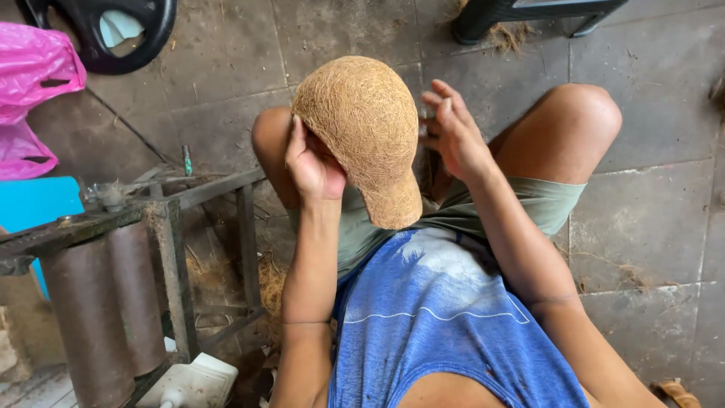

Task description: A person is seen packaging a fruit by molding coconut fiber around it and using a glass bottle to press the fibers into place.

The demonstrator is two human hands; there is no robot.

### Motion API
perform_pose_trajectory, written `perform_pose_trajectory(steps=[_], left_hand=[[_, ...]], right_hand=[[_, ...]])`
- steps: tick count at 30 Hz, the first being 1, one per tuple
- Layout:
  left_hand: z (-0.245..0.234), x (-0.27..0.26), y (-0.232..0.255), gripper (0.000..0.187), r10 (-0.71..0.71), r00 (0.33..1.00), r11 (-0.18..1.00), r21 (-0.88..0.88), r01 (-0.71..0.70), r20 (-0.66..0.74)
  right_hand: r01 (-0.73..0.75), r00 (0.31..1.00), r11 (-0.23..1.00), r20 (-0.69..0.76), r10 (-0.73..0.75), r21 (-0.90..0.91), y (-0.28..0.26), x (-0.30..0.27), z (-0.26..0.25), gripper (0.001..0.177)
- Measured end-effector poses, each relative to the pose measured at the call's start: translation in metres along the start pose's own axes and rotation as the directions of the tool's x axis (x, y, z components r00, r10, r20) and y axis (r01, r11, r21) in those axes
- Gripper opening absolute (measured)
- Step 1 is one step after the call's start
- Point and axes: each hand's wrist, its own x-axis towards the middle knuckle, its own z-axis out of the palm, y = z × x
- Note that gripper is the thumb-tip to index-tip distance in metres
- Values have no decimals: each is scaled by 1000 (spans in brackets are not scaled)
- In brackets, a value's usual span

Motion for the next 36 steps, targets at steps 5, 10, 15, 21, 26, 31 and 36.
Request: perform_pose_trajectory(steps=[5,10,15,21,26,31,36], left_hand=[[-7,24,-14,34,-75,997,988,135,74,0],[-49,77,-41,25,3,1000,968,249,-9,25],[-22,76,-53,38,107,986,927,345,-147,131],[-4,61,-66,59,-6,993,851,522,-54,114],[-14,80,-75,55,-44,988,897,440,-28,151],[51,15,-47,77,-144,963,948,310,69,226],[58,-3,-66,43,-62,969,990,137,30,240]], right_hand=[[-70,988,963,154,30,261,-3,10,7,80],[37,998,999,50,-39,34,-36,2,3,90],[69,998,997,2,-69,37,-34,1,7,96],[47,996,979,-85,-30,199,1,8,-12,74],[35,992,992,-127,-19,124,-36,7,-7,56],[100,975,988,-184,-121,-120,-85,21,-30,46],[22,993,924,-98,-64,-382,-135,20,-24,51]])
